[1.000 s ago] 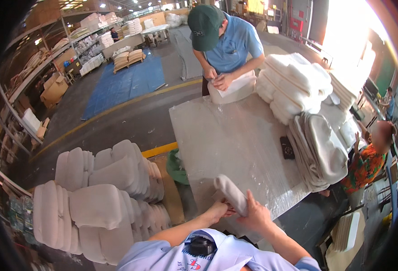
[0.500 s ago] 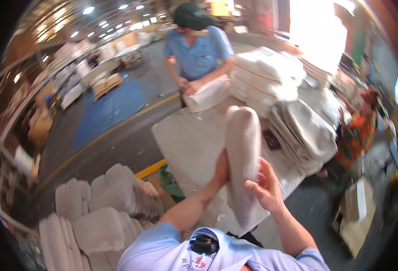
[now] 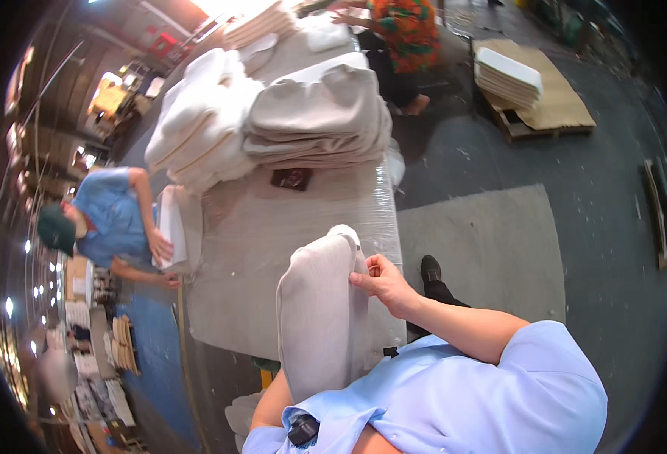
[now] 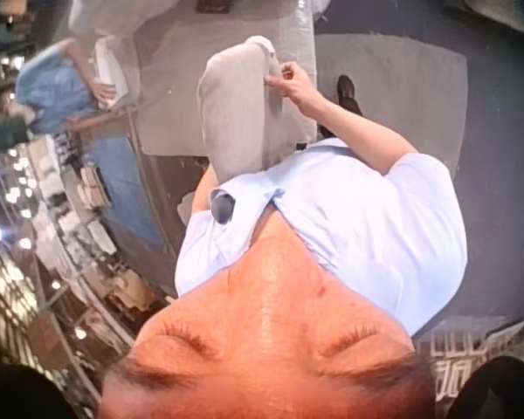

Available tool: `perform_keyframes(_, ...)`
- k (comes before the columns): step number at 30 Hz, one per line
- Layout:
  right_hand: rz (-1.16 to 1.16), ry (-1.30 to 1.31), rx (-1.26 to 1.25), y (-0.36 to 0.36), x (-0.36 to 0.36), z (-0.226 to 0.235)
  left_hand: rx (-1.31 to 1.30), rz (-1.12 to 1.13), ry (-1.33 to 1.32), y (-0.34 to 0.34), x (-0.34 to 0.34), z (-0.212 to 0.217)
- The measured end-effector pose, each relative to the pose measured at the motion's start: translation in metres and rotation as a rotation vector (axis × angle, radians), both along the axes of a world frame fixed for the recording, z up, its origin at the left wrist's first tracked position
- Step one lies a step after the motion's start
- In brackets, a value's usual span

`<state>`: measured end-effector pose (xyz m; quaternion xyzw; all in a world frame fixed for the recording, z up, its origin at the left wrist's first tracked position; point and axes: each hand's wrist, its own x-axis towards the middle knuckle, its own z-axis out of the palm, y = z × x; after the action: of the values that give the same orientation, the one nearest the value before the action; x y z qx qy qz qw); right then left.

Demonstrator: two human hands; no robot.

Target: The person inserts white foam pads into beige fabric covers at a work table. They align the foam, slide it into the cover, and adjust the edges to fit. The finished units are stacked on a nearby pallet.

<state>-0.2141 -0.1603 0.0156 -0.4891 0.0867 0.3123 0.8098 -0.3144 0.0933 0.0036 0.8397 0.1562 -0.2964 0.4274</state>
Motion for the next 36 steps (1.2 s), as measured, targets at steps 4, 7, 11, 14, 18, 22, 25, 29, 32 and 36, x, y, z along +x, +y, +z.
perform_keyframes(4, 0.010, 0.043, 0.199, -0.014, -0.009, -0.016, 0.079, -0.108, 0.034, 0.003, 0.014, 0.007)
perform_keyframes(7, 0.053, 0.121, 0.297, -0.027, -0.016, -0.041, 0.116, -0.170, 0.045, -0.001, 0.022, 0.007)
perform_keyframes(11, -0.007, 0.300, 0.286, -0.031, -0.029, -0.059, 0.164, -0.242, 0.049, -0.010, 0.020, -0.003)
perform_keyframes(14, -0.077, 0.415, 0.283, -0.036, -0.045, -0.068, 0.195, -0.310, 0.027, -0.021, 0.020, -0.011)
perform_keyframes(18, -0.229, 0.427, 0.263, -0.038, -0.068, -0.080, 0.234, -0.403, -0.015, -0.037, 0.021, -0.025)
perform_keyframes(22, -0.436, 0.414, 0.055, -0.031, -0.090, -0.101, 0.271, -0.476, -0.074, -0.058, 0.043, -0.032)
perform_keyframes(25, -0.550, 0.332, 0.007, -0.026, -0.101, -0.130, 0.177, -0.408, -0.156, -0.074, 0.080, -0.042)
perform_keyframes(29, -0.628, 0.225, 0.039, -0.026, -0.105, -0.117, -0.158, -0.329, -0.066, -0.136, 0.157, -0.033)
perform_keyframes(32, -0.603, 0.314, 0.144, -0.027, -0.107, -0.121, -0.105, -0.547, 0.149, -0.196, 0.195, -0.021)
perform_keyframes(36, -0.606, 0.323, 0.129, -0.022, -0.108, -0.141, 0.248, -1.000, 0.325, -0.264, 0.207, -0.018)
